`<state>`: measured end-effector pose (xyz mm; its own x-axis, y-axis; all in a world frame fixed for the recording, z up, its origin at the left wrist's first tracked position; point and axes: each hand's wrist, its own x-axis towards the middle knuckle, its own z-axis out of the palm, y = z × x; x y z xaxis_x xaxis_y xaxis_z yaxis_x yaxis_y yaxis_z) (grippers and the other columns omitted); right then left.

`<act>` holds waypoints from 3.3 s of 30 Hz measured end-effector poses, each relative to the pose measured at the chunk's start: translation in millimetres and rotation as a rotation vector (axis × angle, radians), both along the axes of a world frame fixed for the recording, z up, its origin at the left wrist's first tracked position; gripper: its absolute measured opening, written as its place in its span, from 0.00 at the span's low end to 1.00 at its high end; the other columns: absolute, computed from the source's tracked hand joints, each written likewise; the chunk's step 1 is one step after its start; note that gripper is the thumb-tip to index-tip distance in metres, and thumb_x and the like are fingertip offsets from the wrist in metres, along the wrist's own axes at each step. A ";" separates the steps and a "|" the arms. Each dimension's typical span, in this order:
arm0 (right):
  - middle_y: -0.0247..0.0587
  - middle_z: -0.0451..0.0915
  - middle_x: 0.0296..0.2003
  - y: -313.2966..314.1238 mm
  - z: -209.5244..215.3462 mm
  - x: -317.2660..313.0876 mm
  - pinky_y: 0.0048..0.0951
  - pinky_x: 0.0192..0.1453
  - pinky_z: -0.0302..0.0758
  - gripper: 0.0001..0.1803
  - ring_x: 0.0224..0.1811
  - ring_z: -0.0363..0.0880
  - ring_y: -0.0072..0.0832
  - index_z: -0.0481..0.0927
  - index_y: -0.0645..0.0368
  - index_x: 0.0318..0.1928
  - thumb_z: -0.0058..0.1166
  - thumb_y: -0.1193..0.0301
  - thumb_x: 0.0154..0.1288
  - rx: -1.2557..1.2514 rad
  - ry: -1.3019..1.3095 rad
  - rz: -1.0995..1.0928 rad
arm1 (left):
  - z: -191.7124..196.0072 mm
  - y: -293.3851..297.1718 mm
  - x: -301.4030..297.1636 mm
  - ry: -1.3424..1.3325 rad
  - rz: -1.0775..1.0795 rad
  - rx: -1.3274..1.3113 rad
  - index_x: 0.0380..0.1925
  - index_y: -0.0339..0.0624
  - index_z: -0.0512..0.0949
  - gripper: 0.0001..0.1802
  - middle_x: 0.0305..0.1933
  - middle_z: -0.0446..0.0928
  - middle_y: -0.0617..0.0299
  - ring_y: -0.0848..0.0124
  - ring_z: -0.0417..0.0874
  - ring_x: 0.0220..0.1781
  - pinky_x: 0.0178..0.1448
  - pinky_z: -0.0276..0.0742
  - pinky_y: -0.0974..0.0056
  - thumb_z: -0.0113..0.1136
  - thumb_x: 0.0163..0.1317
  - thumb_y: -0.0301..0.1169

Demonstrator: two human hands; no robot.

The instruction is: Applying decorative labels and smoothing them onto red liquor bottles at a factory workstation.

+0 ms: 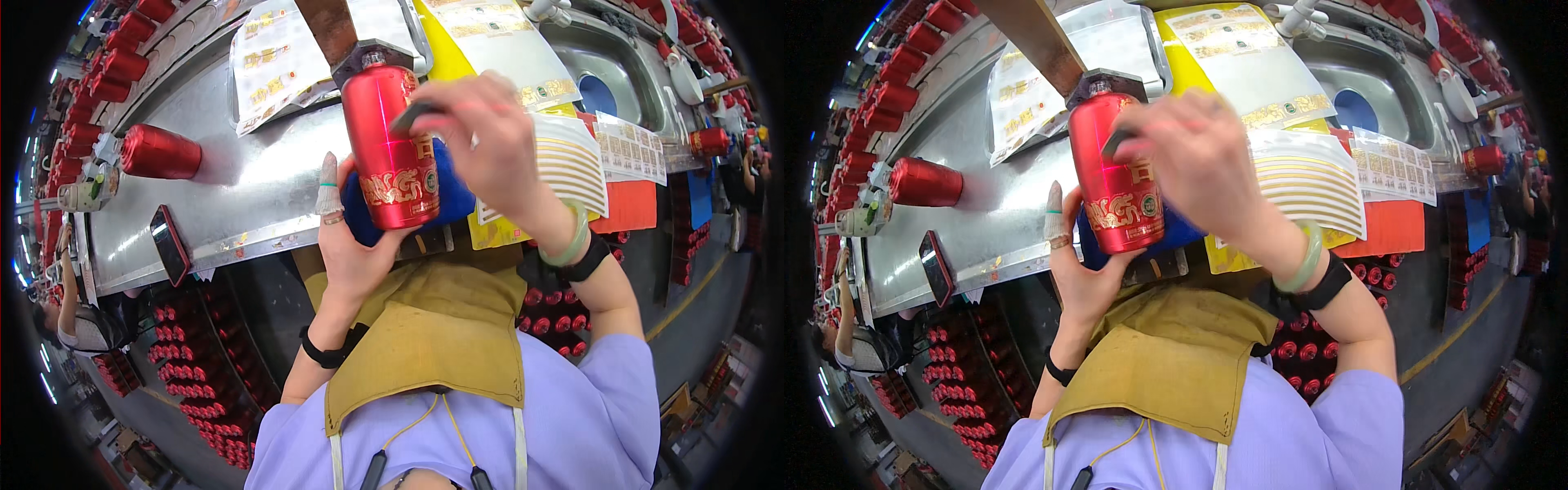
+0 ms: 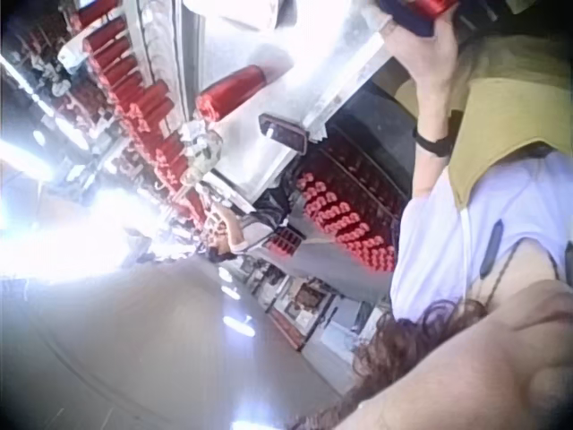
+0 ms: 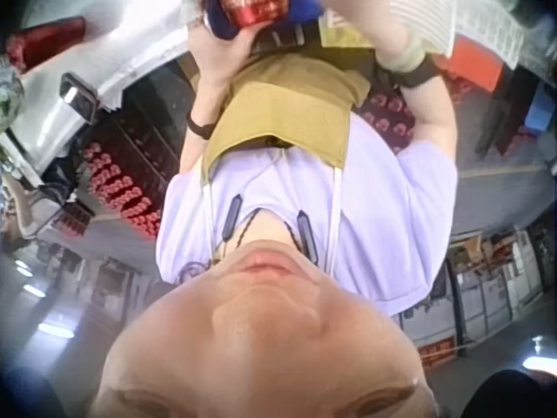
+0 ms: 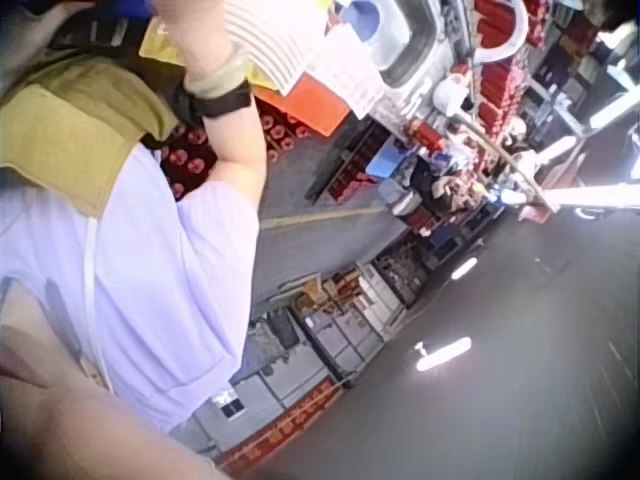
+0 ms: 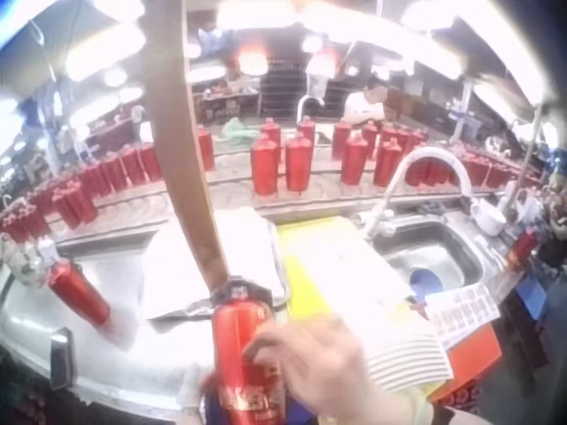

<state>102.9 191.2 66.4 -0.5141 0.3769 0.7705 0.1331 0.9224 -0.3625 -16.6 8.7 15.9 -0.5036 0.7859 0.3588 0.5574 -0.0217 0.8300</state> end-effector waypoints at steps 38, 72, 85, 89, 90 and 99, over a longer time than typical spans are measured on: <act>0.30 0.84 0.39 -4.1 -12.6 6.2 0.34 0.47 0.73 0.16 0.38 0.80 0.34 0.84 0.51 0.45 0.67 0.72 0.53 0.003 0.026 0.026 | -4.5 -1.5 -1.5 0.072 -0.008 -0.002 0.77 0.30 0.59 0.55 0.71 0.72 0.44 0.57 0.76 0.71 0.76 0.69 0.56 0.81 0.51 0.25; 0.29 0.84 0.39 -66.4 -4.1 26.1 0.36 0.49 0.74 0.09 0.39 0.80 0.30 0.85 0.48 0.40 0.64 0.71 0.58 -0.108 -0.093 0.337 | 4.2 5.1 -8.9 -0.129 -0.118 -0.101 0.81 0.34 0.46 0.61 0.63 0.77 0.47 0.62 0.82 0.63 0.68 0.77 0.58 0.76 0.53 0.21; 0.48 0.85 0.39 -22.6 -28.0 17.5 0.42 0.42 0.80 0.12 0.38 0.84 0.48 0.83 0.58 0.49 0.66 0.72 0.66 -0.473 0.039 -0.163 | 3.1 5.4 -12.4 0.018 -0.102 -0.158 0.80 0.31 0.49 0.60 0.59 0.80 0.45 0.55 0.84 0.59 0.63 0.79 0.57 0.78 0.51 0.22; 0.49 0.85 0.39 -42.2 -10.8 13.6 0.36 0.44 0.81 0.11 0.40 0.86 0.44 0.82 0.60 0.50 0.64 0.73 0.69 -0.562 0.097 -0.217 | 2.4 6.7 -11.8 0.044 -0.095 -0.150 0.80 0.31 0.49 0.60 0.59 0.80 0.45 0.55 0.85 0.59 0.63 0.80 0.57 0.78 0.51 0.21; 0.49 0.85 0.40 -64.3 2.0 14.6 0.33 0.44 0.80 0.11 0.41 0.87 0.42 0.81 0.61 0.51 0.62 0.73 0.71 -0.798 0.116 -0.073 | 3.2 6.3 -11.1 -0.012 -0.094 -0.145 0.80 0.31 0.49 0.60 0.59 0.80 0.44 0.55 0.85 0.58 0.63 0.80 0.56 0.78 0.51 0.21; 0.43 0.84 0.36 -59.3 -15.8 28.0 0.27 0.39 0.77 0.12 0.35 0.81 0.23 0.75 0.66 0.50 0.60 0.72 0.75 -0.875 0.187 -0.200 | 29.4 2.6 -0.7 0.376 0.017 -0.015 0.76 0.30 0.59 0.62 0.66 0.78 0.48 0.58 0.81 0.65 0.72 0.72 0.57 0.87 0.42 0.28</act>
<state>130.8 131.9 50.7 -0.2723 0.9337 0.2327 0.1295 0.2752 -0.9526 -17.3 11.3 45.2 -0.3517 0.7853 0.5095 0.8233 0.0006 0.5675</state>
